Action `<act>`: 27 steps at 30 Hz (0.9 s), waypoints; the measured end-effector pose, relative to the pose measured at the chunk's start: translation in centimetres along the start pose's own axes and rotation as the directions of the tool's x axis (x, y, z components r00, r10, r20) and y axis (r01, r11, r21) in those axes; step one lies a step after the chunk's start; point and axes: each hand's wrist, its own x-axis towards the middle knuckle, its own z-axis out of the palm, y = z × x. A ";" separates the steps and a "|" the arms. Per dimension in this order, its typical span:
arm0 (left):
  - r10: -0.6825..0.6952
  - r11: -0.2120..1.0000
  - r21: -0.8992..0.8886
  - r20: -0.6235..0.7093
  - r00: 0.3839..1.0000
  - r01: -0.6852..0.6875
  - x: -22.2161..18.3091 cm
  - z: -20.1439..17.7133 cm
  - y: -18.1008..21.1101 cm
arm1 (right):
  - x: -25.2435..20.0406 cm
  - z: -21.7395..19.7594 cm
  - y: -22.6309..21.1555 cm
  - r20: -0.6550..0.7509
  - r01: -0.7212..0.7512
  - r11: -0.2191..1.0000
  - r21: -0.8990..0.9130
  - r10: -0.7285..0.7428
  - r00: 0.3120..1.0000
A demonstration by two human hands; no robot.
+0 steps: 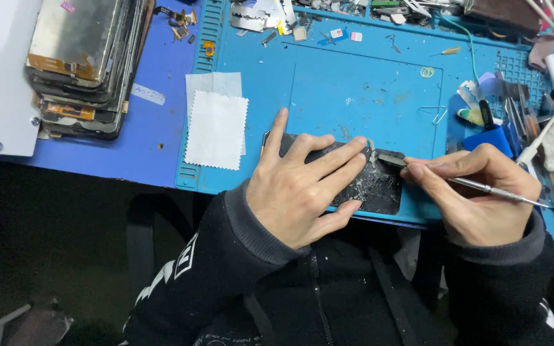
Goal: Scraping and cleaning the surface of a detached smartphone screen using a metal tool.
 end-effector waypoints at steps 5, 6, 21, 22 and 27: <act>0.004 1.000 -0.013 -0.018 1.000 -0.005 0.0 -0.4 0.2 | -0.1 1.1 0.1 -0.041 0.070 0.997 -0.022 -0.070 0.997; 0.000 1.000 -0.027 -0.021 1.000 0.000 0.1 -0.6 0.2 | -0.2 1.2 0.0 -0.068 0.052 0.998 -0.018 -0.053 0.996; 0.008 0.999 -0.043 -0.062 0.998 -0.010 -0.1 0.2 0.1 | 0.4 0.7 1.8 -0.050 -0.042 0.996 0.073 0.046 0.998; 0.008 0.999 -0.044 -0.062 0.998 -0.010 -0.1 0.2 0.0 | 0.5 0.9 1.6 -0.050 -0.044 0.996 0.073 0.047 0.998; 0.013 0.999 -0.038 -0.066 0.998 -0.016 -0.1 0.2 0.0 | 0.4 1.0 1.3 -0.033 0.035 0.999 0.027 -0.034 0.999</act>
